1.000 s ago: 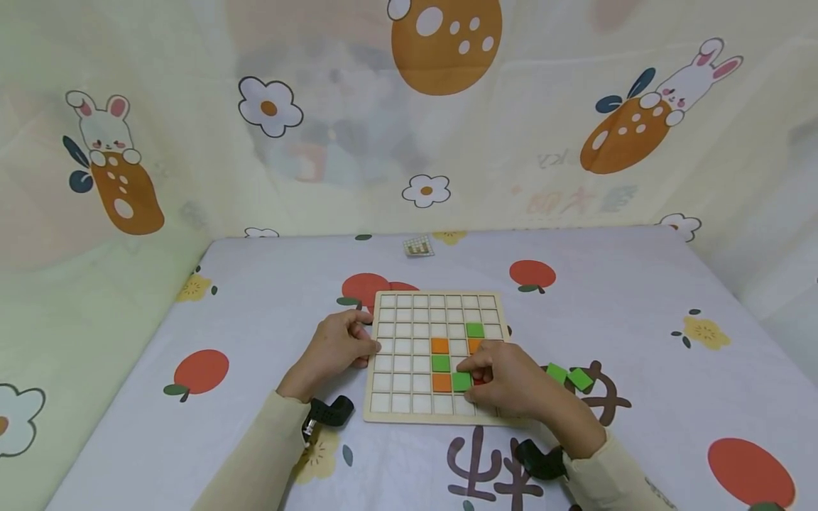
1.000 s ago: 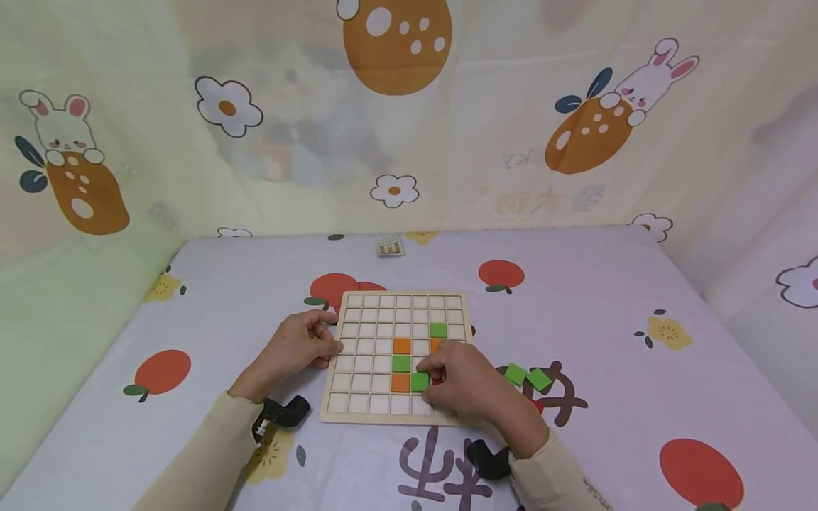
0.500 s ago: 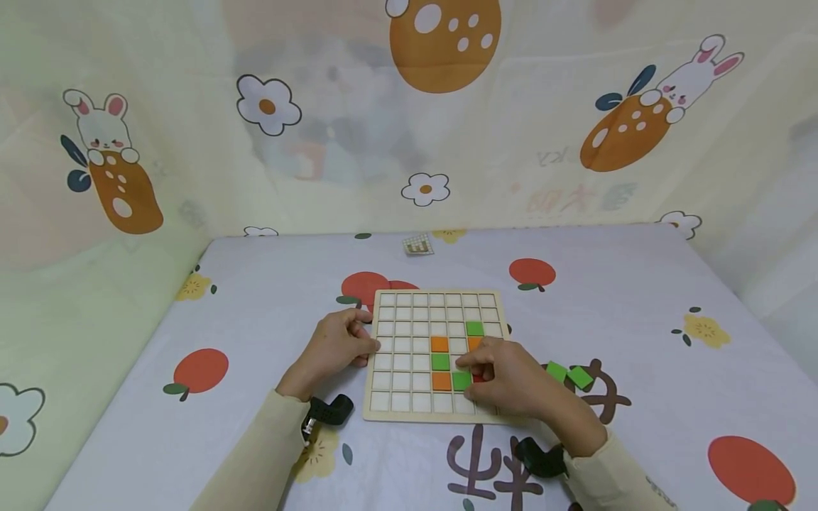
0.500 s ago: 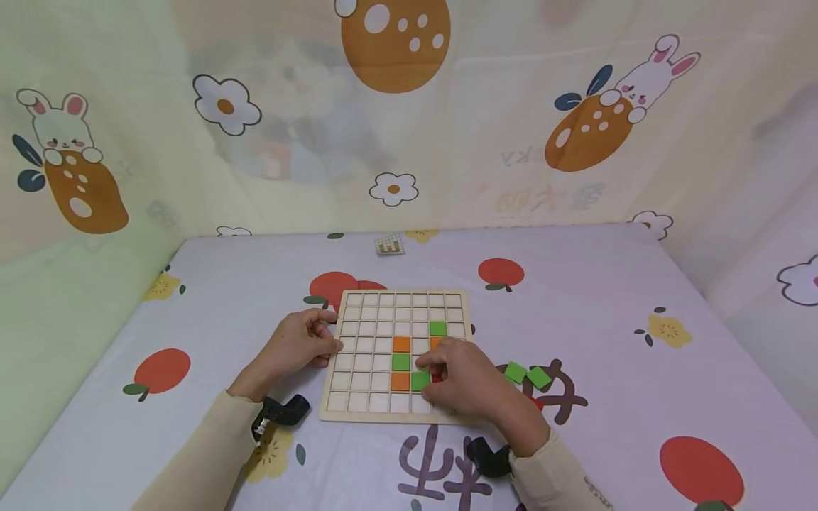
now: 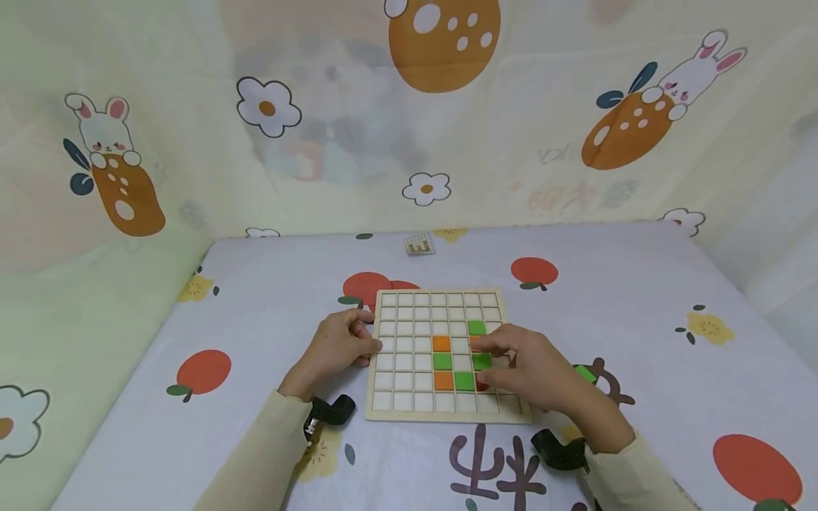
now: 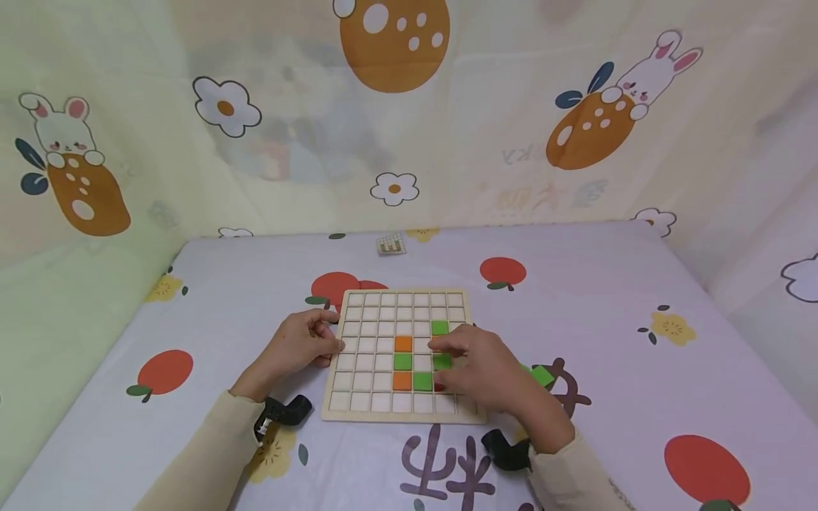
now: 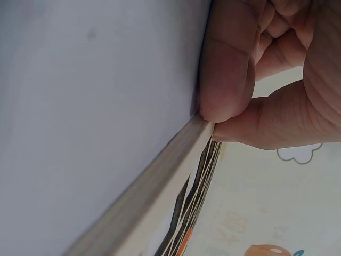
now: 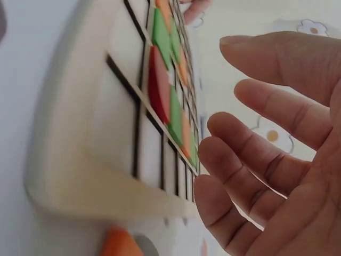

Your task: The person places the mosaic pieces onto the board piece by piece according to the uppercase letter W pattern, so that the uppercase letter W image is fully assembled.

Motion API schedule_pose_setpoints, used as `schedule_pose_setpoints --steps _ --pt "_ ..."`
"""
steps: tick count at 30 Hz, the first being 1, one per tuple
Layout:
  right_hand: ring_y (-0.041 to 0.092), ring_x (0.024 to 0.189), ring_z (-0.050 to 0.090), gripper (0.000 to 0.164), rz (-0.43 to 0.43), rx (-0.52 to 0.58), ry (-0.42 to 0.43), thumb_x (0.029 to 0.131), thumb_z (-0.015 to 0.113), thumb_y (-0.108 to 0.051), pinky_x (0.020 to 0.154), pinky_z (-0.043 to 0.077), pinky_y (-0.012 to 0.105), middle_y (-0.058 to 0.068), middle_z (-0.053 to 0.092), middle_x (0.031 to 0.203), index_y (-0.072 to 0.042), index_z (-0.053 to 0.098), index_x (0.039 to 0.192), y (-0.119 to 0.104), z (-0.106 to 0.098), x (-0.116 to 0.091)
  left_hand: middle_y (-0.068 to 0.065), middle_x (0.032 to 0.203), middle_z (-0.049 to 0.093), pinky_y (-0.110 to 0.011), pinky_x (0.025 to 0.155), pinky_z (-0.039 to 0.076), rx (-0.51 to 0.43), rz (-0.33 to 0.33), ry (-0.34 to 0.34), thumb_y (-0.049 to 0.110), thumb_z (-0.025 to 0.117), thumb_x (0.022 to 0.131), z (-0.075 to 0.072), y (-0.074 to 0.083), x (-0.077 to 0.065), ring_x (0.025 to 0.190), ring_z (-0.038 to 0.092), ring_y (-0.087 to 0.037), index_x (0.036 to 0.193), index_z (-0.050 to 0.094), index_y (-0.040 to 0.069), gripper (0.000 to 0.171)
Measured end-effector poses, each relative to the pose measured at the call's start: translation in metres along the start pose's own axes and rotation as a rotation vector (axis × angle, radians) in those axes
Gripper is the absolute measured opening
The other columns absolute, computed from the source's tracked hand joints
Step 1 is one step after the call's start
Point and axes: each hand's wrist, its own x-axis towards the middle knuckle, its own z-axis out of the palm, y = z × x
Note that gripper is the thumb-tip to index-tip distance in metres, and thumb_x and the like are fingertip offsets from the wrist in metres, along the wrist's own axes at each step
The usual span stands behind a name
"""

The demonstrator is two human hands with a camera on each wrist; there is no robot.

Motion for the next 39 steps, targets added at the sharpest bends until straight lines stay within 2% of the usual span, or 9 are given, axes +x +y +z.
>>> schedule_pose_setpoints --steps 4,10,16,24,27,34,39 --pt "0.025 0.104 0.061 0.041 0.017 -0.038 0.033 0.088 0.083 -0.015 0.078 0.055 0.034 0.004 0.07 0.116 -0.008 0.074 0.127 0.004 -0.013 -0.007 -0.008 0.084 0.065 -0.025 0.06 0.058 0.0 -0.006 -0.011 0.004 0.08 0.088 0.002 -0.001 0.0 0.062 0.065 -0.014 0.135 0.063 0.001 0.05" --pt "0.027 0.105 0.063 0.039 0.041 -0.091 0.078 0.09 0.081 -0.016 0.08 0.055 0.037 0.008 0.071 0.118 -0.007 0.073 0.127 0.018 -0.031 -0.017 -0.009 0.085 0.063 -0.027 0.062 0.059 0.011 -0.019 0.028 0.003 0.08 0.088 -0.002 -0.002 -0.005 0.065 0.065 -0.015 0.135 0.063 0.003 0.049" --pt "0.028 0.103 0.064 0.041 0.154 -0.105 0.076 0.09 0.081 -0.018 0.069 0.056 0.033 0.012 0.069 0.121 -0.007 0.072 0.128 0.036 -0.045 -0.033 -0.009 0.087 0.063 -0.027 0.064 0.059 0.015 -0.011 0.002 0.005 0.08 0.089 -0.001 -0.001 -0.003 0.066 0.064 -0.015 0.137 0.062 0.003 0.051" --pt "0.021 0.085 0.058 0.04 0.243 -0.113 0.079 0.085 0.082 -0.01 0.056 0.053 0.032 0.008 0.066 0.103 0.0 0.073 0.123 0.056 -0.049 -0.047 -0.009 0.086 0.063 -0.026 0.063 0.059 0.016 -0.014 -0.012 0.004 0.08 0.089 0.004 0.002 -0.003 0.067 0.064 -0.015 0.136 0.062 0.002 0.051" --pt "0.021 0.082 0.055 0.037 0.265 -0.12 0.066 0.084 0.082 -0.009 0.054 0.052 0.033 0.006 0.064 0.098 0.001 0.075 0.12 0.058 -0.049 -0.044 -0.008 0.086 0.063 -0.025 0.062 0.059 0.017 -0.014 -0.013 0.004 0.079 0.089 0.002 0.002 -0.003 0.066 0.064 -0.014 0.137 0.061 0.001 0.051" --pt "0.022 0.081 0.056 0.032 0.319 -0.141 0.053 0.084 0.08 -0.008 0.056 0.054 0.034 0.007 0.064 0.096 0.001 0.076 0.114 0.056 -0.047 -0.04 -0.009 0.085 0.064 -0.025 0.061 0.058 0.012 -0.014 -0.011 0.005 0.08 0.089 0.0 0.001 -0.003 0.065 0.064 -0.015 0.137 0.061 0.001 0.051" --pt "0.023 0.082 0.056 0.027 0.34 -0.155 0.053 0.084 0.079 -0.01 0.06 0.053 0.033 0.007 0.063 0.093 -0.003 0.076 0.11 0.056 -0.047 -0.04 -0.009 0.085 0.065 -0.025 0.061 0.058 0.004 -0.016 -0.02 0.005 0.08 0.089 0.002 0.002 -0.001 0.065 0.064 -0.014 0.137 0.061 0.0 0.052"
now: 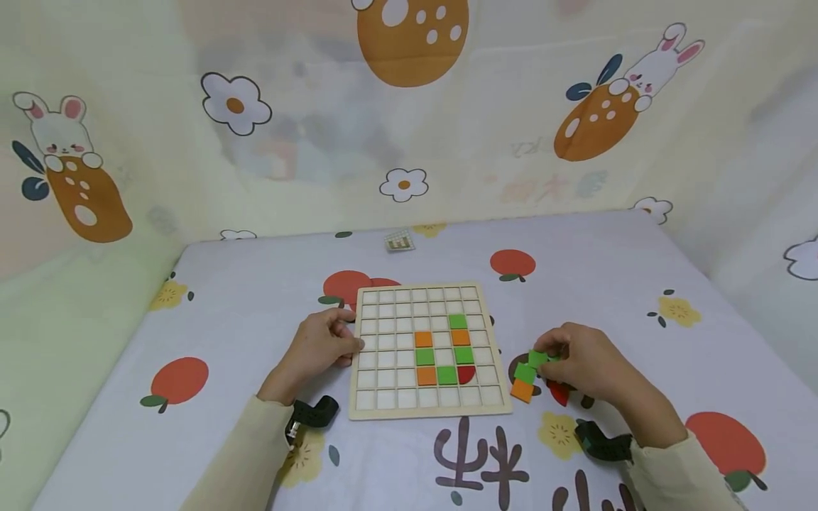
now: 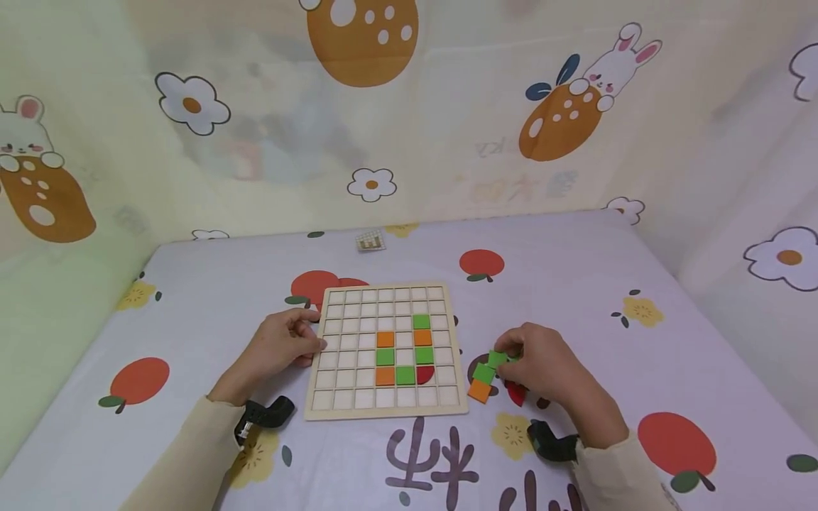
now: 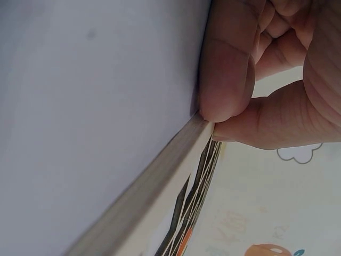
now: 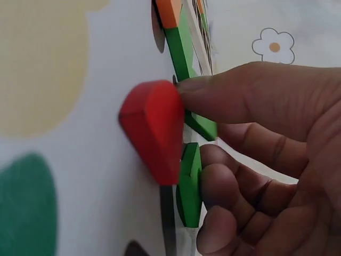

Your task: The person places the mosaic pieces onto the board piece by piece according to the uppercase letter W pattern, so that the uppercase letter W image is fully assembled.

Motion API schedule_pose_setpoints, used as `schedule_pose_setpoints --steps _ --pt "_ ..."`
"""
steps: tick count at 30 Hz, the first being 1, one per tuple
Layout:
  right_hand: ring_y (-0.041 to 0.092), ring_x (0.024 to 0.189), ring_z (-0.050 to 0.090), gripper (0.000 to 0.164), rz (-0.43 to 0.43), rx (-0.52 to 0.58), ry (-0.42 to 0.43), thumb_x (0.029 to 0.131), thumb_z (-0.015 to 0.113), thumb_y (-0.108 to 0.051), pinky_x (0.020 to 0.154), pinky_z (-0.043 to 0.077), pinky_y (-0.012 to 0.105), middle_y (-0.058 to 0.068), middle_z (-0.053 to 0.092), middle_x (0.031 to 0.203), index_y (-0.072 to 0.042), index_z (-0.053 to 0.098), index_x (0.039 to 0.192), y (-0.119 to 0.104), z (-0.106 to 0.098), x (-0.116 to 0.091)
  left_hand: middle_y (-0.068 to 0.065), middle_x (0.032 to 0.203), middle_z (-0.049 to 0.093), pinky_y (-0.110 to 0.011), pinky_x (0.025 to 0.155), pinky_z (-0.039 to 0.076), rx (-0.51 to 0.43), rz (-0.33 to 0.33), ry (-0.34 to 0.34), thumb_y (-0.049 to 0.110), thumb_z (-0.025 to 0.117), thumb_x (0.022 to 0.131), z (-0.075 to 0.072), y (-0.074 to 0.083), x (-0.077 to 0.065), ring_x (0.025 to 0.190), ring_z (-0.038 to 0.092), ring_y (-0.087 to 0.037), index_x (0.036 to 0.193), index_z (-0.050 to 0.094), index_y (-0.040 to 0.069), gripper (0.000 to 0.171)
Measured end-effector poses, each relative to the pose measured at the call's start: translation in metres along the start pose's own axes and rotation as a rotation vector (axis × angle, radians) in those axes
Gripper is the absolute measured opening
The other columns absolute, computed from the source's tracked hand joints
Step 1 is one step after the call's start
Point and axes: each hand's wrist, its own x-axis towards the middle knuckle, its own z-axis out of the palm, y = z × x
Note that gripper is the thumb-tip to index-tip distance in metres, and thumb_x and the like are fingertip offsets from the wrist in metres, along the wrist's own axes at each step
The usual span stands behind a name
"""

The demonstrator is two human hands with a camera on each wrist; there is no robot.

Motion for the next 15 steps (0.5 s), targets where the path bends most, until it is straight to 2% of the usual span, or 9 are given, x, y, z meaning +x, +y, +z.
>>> schedule_pose_setpoints --steps 8,15 --pt "0.019 0.068 0.06 0.015 -0.043 0.073 0.015 0.09 0.074 -0.007 0.055 0.052 0.032 0.003 0.064 0.081 -0.008 0.073 0.105 0.0028 0.0032 0.0001 -0.008 0.085 0.065 -0.026 0.06 0.058 0.007 -0.005 0.008 0.004 0.08 0.088 0.0005 -0.0003 0.0008 0.062 0.064 -0.015 0.135 0.062 0.0 0.051" --pt "0.021 0.073 0.059 0.012 -0.075 0.152 0.06 0.095 0.071 -0.007 0.056 0.052 0.03 0.004 0.066 0.086 -0.008 0.075 0.106 -0.0008 0.005 0.0023 -0.008 0.085 0.065 -0.026 0.061 0.058 0.016 -0.018 0.014 0.005 0.08 0.089 0.0007 -0.0004 0.0009 0.063 0.064 -0.015 0.136 0.062 0.002 0.051"
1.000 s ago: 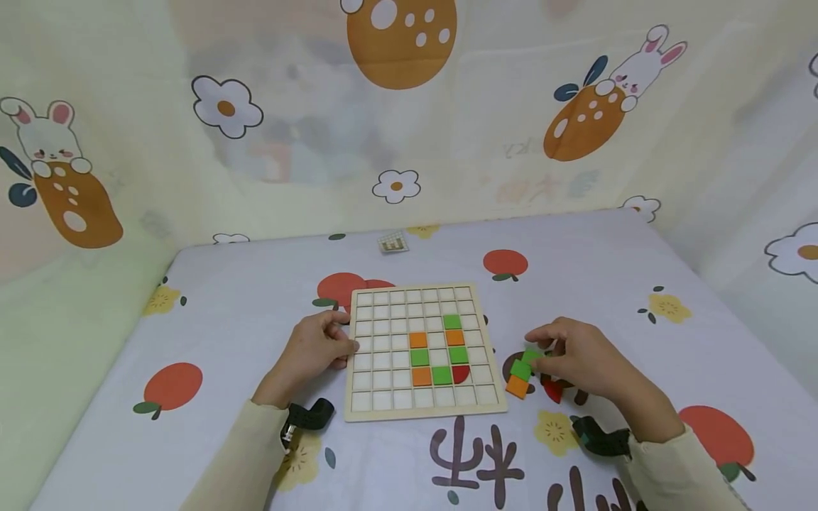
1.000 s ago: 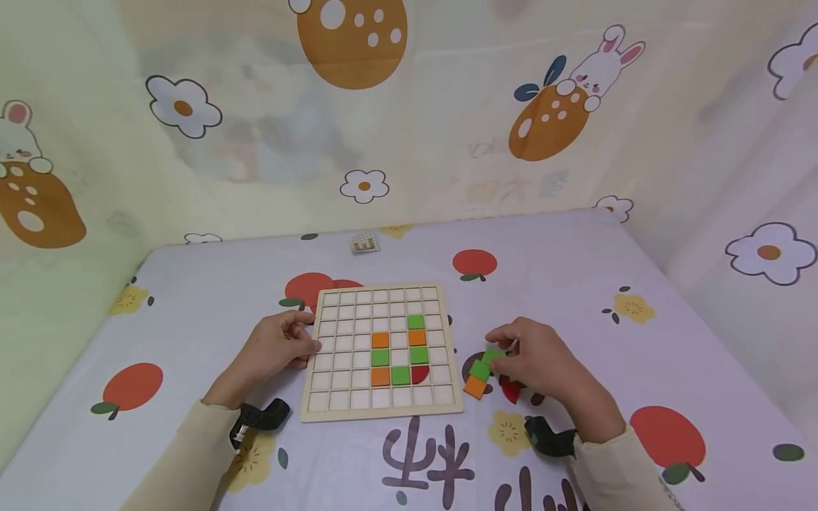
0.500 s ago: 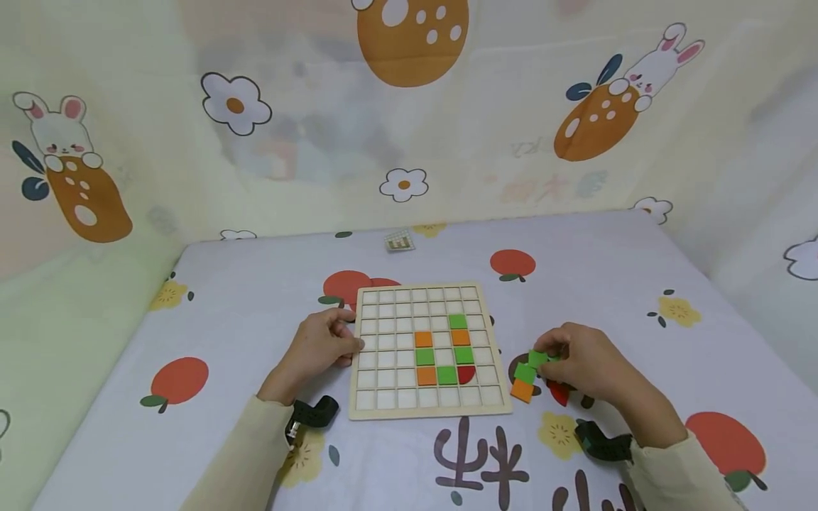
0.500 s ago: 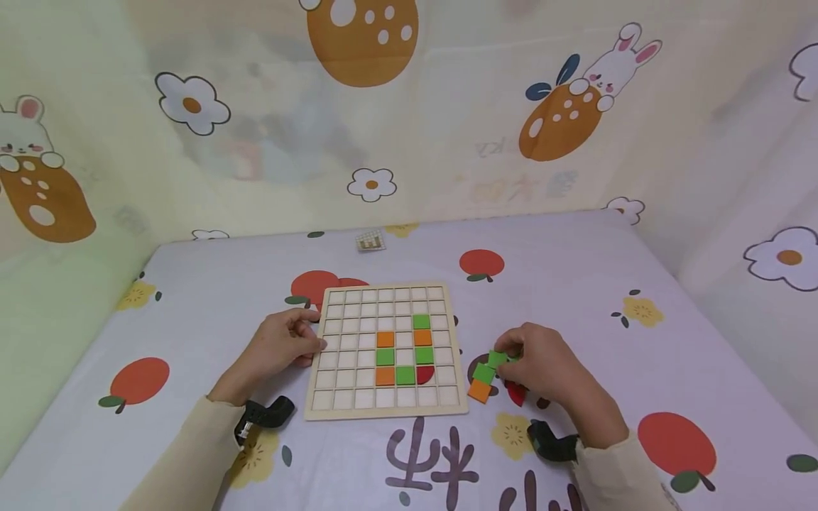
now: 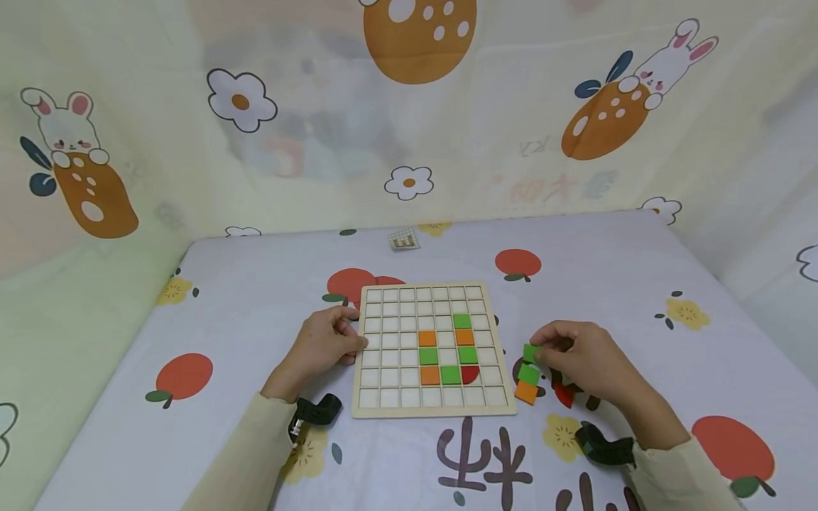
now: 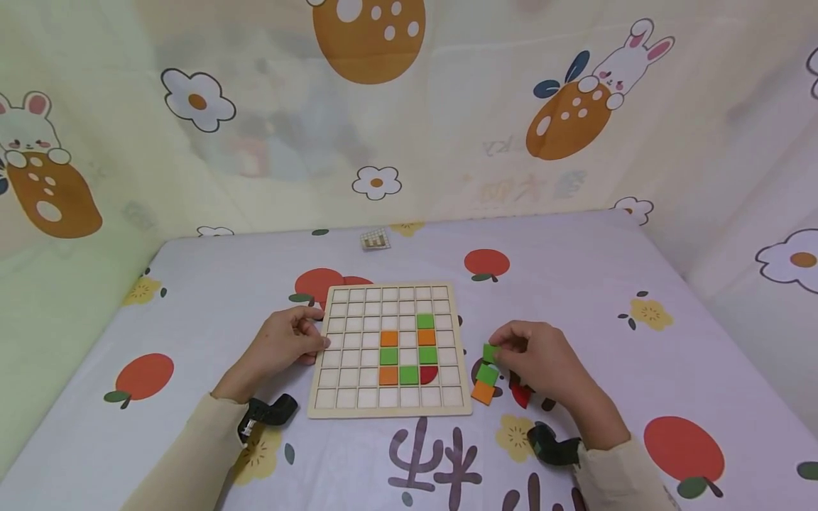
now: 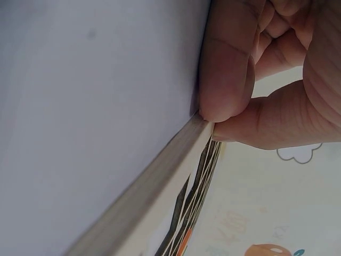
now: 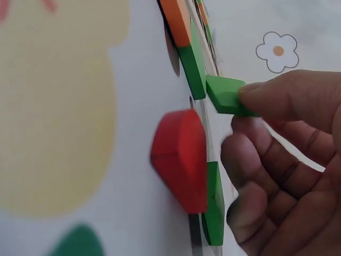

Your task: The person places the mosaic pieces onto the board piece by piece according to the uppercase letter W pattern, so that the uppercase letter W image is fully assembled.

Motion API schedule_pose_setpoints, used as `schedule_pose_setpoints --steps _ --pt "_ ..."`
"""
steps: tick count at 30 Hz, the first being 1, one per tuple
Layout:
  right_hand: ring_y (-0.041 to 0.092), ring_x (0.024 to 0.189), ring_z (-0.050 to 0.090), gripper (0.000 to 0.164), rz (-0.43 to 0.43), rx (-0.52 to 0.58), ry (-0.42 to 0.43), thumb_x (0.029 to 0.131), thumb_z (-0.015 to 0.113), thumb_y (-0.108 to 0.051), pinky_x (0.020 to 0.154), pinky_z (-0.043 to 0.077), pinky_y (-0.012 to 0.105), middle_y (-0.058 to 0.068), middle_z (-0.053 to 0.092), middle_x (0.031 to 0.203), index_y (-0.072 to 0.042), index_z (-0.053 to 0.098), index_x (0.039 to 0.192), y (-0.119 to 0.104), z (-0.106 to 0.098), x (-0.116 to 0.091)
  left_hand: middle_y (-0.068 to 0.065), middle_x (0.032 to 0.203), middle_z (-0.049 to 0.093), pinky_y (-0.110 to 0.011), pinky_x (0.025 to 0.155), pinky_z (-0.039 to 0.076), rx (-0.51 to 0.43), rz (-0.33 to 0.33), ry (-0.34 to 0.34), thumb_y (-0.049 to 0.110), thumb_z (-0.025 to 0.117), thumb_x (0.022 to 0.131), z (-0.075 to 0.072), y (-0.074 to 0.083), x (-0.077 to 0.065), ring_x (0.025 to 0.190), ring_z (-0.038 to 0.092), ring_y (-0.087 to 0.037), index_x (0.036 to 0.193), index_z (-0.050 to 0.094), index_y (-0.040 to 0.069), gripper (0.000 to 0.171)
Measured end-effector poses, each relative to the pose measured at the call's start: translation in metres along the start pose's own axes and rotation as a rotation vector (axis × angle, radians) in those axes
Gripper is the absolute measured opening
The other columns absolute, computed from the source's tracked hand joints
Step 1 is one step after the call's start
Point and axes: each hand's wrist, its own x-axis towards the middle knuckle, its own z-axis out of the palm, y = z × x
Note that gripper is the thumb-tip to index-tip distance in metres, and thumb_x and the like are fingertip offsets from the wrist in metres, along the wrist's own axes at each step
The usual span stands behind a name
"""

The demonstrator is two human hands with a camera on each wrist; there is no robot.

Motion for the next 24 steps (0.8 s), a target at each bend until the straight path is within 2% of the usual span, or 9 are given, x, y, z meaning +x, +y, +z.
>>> schedule_pose_setpoints --steps 6,13,18,24 --pt "0.021 0.073 0.064 0.015 0.004 0.097 0.005 0.096 0.069 -0.006 0.056 0.054 0.031 0.009 0.069 0.093 -0.005 0.074 0.11 -0.001 -0.001 0.001 -0.009 0.085 0.065 -0.025 0.06 0.058 -0.001 0.005 0.0 0.006 0.08 0.089 0.0 0.001 0.0 0.063 0.064 -0.015 0.137 0.062 0.001 0.051" --pt "0.02 0.071 0.067 0.024 0.023 0.219 -0.094 0.097 0.068 -0.008 0.055 0.051 0.03 0.01 0.071 0.092 0.001 0.072 0.12 -0.001 0.001 0.002 -0.008 0.086 0.065 -0.025 0.06 0.058 -0.006 0.012 -0.006 0.006 0.08 0.089 0.0 0.0 -0.001 0.063 0.064 -0.014 0.137 0.061 0.001 0.051" --pt "0.021 0.075 0.062 0.03 -0.001 0.172 -0.126 0.092 0.072 -0.006 0.059 0.053 0.029 0.007 0.07 0.093 0.0 0.073 0.121 -0.006 0.007 0.006 -0.008 0.085 0.065 -0.026 0.06 0.058 0.0 0.017 0.0 0.005 0.08 0.089 0.0 -0.001 -0.001 0.062 0.065 -0.014 0.137 0.061 0.0 0.051" --pt "0.02 0.078 0.061 0.032 -0.029 0.008 -0.093 0.086 0.078 -0.006 0.063 0.055 0.028 0.003 0.071 0.091 0.0 0.075 0.118 -0.018 0.012 0.008 -0.008 0.085 0.065 -0.025 0.06 0.058 0.002 0.022 0.004 0.005 0.08 0.089 0.0 -0.001 0.0 0.062 0.064 -0.014 0.136 0.062 0.0 0.051"
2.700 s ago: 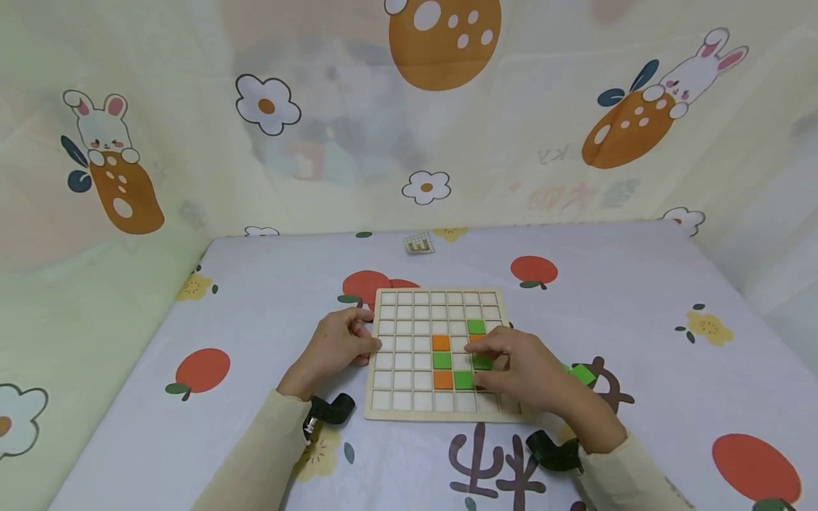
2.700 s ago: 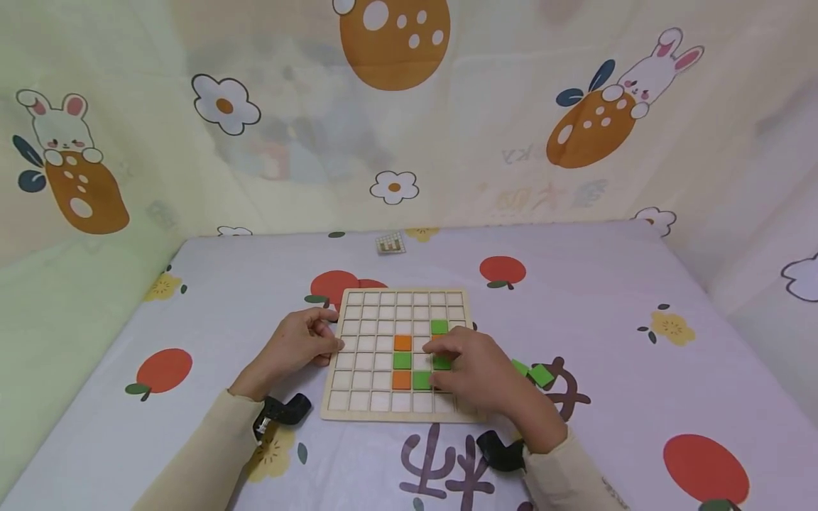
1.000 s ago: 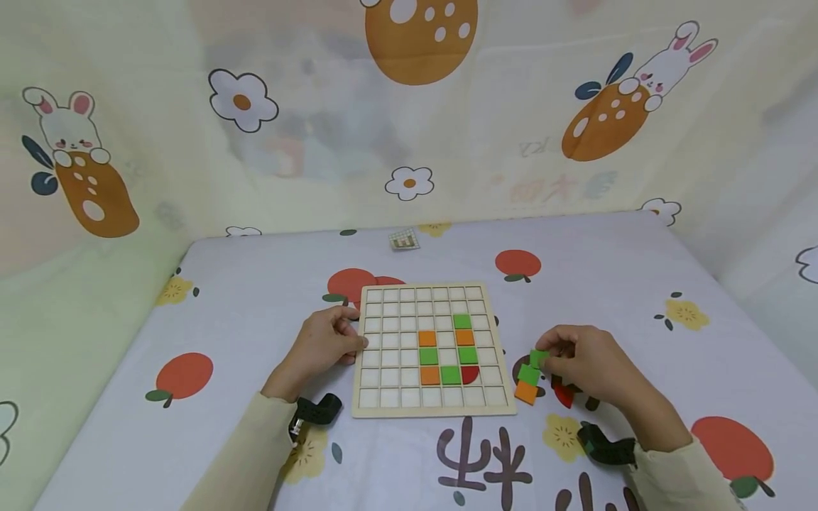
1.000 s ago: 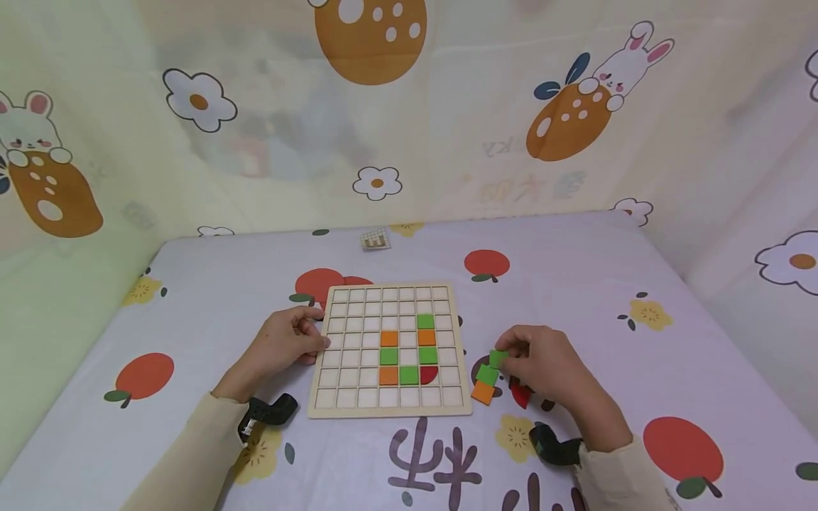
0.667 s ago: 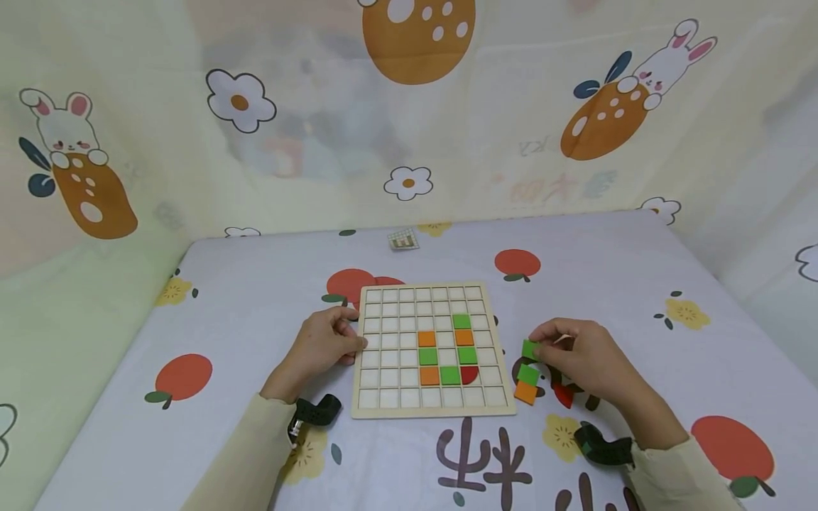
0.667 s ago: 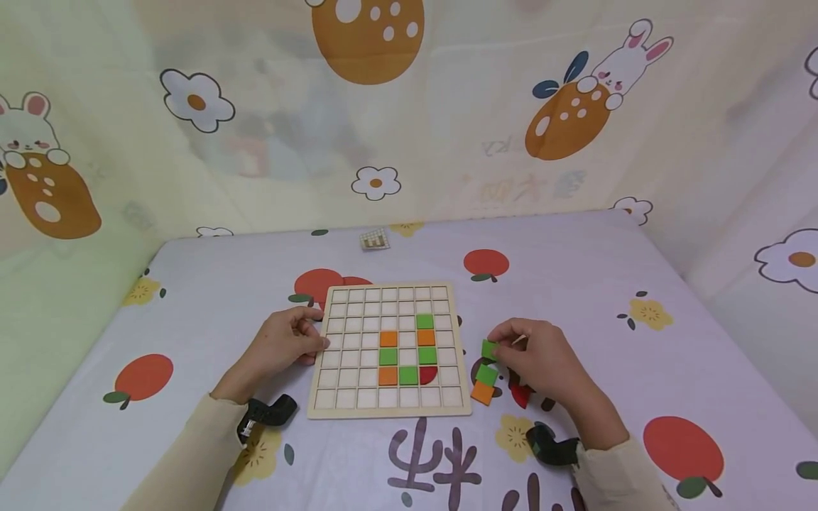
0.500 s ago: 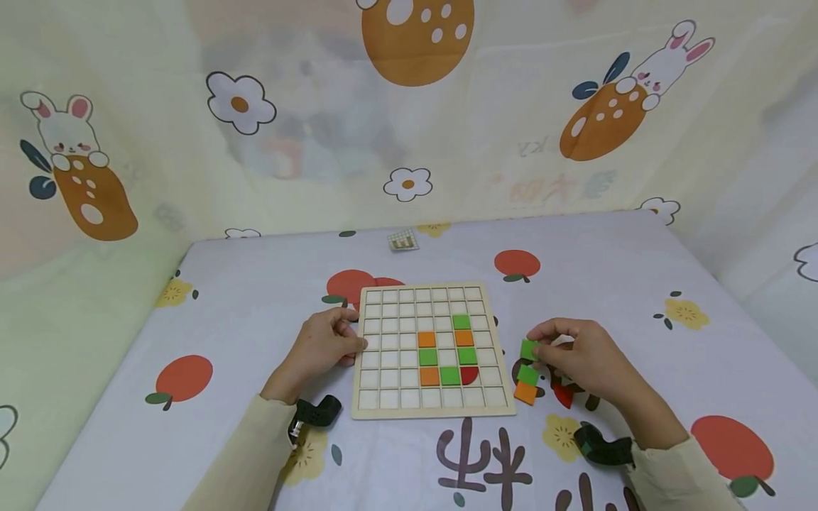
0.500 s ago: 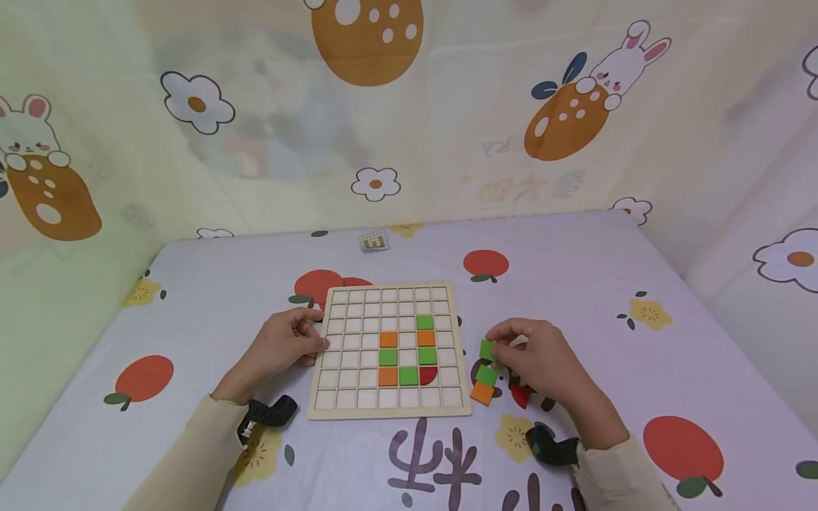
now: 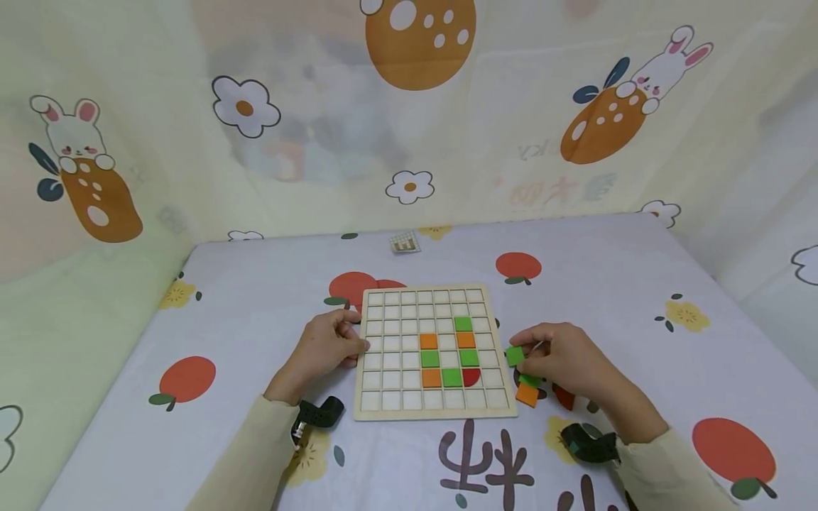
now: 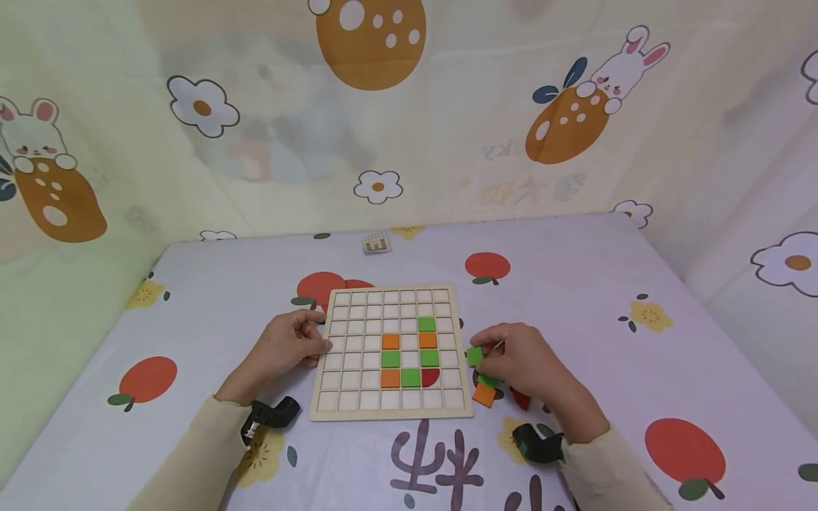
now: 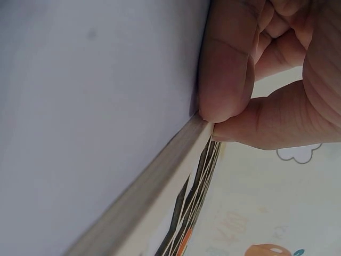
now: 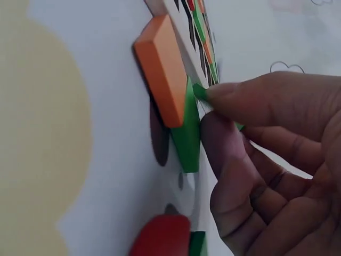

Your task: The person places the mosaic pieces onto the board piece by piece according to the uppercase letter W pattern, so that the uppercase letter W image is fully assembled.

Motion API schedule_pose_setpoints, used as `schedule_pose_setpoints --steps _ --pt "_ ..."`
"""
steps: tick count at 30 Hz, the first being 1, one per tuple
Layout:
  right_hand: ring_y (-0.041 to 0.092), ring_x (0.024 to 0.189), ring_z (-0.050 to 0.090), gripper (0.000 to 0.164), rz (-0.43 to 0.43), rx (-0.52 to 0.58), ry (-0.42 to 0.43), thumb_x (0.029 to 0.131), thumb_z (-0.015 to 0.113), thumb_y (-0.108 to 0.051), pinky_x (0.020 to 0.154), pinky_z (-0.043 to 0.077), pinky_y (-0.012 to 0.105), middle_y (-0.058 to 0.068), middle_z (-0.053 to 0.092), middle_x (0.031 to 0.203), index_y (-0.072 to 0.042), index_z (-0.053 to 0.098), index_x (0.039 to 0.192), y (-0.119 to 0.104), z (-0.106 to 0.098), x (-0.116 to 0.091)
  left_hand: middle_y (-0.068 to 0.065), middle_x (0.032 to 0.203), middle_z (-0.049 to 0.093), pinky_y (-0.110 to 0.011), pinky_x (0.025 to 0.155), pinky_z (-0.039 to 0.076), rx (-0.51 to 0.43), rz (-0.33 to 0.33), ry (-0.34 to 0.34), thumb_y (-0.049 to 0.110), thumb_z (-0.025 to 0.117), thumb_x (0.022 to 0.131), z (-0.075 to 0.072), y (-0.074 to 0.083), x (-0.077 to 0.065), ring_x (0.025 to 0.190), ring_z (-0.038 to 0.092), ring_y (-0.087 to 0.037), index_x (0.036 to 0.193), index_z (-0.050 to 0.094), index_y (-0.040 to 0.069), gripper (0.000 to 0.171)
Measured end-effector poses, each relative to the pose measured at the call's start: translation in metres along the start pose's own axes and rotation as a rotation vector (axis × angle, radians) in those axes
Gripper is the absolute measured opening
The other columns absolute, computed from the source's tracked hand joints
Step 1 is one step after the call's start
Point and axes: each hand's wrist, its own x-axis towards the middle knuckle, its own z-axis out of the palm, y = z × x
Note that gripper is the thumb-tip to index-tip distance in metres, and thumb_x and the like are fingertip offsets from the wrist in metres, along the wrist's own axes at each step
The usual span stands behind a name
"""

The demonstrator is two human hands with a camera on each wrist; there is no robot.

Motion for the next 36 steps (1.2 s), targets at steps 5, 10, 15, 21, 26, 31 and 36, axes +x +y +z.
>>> schedule_pose_setpoints --steps 5,10,15,21,26,31,36 --pt "0.019 0.081 0.06 0.031 -0.025 -0.124 0.025 0.084 0.08 -0.003 0.065 0.055 0.028 0.005 0.07 0.093 0.002 0.076 0.115 -0.007 0.001 0.003 -0.008 0.084 0.065 -0.025 0.06 0.058 0.004 -0.002 0.007 0.005 0.08 0.088 0.001 0.001 -0.001 0.062 0.064 -0.014 0.135 0.062 0.0 0.051" --pt "0.02 0.082 0.059 0.029 -0.021 -0.21 0.018 0.085 0.08 -0.004 0.068 0.055 0.031 0.005 0.069 0.091 0.003 0.075 0.114 -0.008 0.0 0.006 -0.008 0.083 0.065 -0.025 0.059 0.058 0.003 -0.002 0.011 0.004 0.08 0.088 0.0 0.0 -0.001 0.061 0.064 -0.014 0.135 0.062 0.0 0.05" --pt "0.022 0.085 0.056 0.029 0.03 -0.244 -0.006 0.086 0.082 -0.011 0.068 0.053 0.033 0.004 0.064 0.089 0.0 0.076 0.112 -0.006 -0.002 0.008 -0.008 0.082 0.065 -0.025 0.059 0.057 0.003 0.005 0.003 0.005 0.08 0.088 0.0 0.001 -0.002 0.06 0.064 -0.014 0.135 0.063 0.0 0.05" --pt "0.02 0.076 0.052 0.025 0.026 -0.232 -0.003 0.085 0.081 -0.01 0.053 0.046 0.03 0.003 0.058 0.08 -0.001 0.076 0.107 -0.007 -0.003 0.01 -0.007 0.081 0.065 -0.025 0.058 0.057 0.006 0.008 0.009 0.005 0.081 0.088 0.0 0.001 -0.001 0.06 0.064 -0.014 0.134 0.063 0.0 0.05" --pt "0.019 0.074 0.052 0.024 -0.006 -0.208 0.027 0.085 0.081 -0.011 0.051 0.045 0.029 0.002 0.058 0.079 -0.001 0.075 0.106 -0.009 -0.001 0.011 -0.007 0.081 0.065 -0.025 0.059 0.058 0.002 0.004 0.009 0.005 0.08 0.088 0.0 0.0 -0.001 0.06 0.064 -0.014 0.134 0.063 0.0 0.049" --pt "0.019 0.08 0.056 0.026 -0.042 -0.146 0.077 0.084 0.082 -0.011 0.061 0.05 0.026 0.001 0.061 0.082 -0.003 0.076 0.108 -0.014 0.004 0.011 -0.007 0.082 0.065 -0.026 0.059 0.058 -0.003 0.003 0.008 0.005 0.08 0.088 0.0 0.002 -0.002 0.06 0.064 -0.015 0.134 0.063 0.0 0.049" --pt "0.019 0.08 0.057 0.027 -0.074 -0.085 0.078 0.084 0.084 -0.011 0.063 0.05 0.025 0.001 0.063 0.083 -0.003 0.077 0.109 -0.025 0.012 0.013 -0.007 0.082 0.065 -0.025 0.059 0.058 0.004 -0.001 0.016 0.005 0.081 0.088 0.0 0.002 -0.002 0.06 0.064 -0.015 0.134 0.063 0.001 0.05"
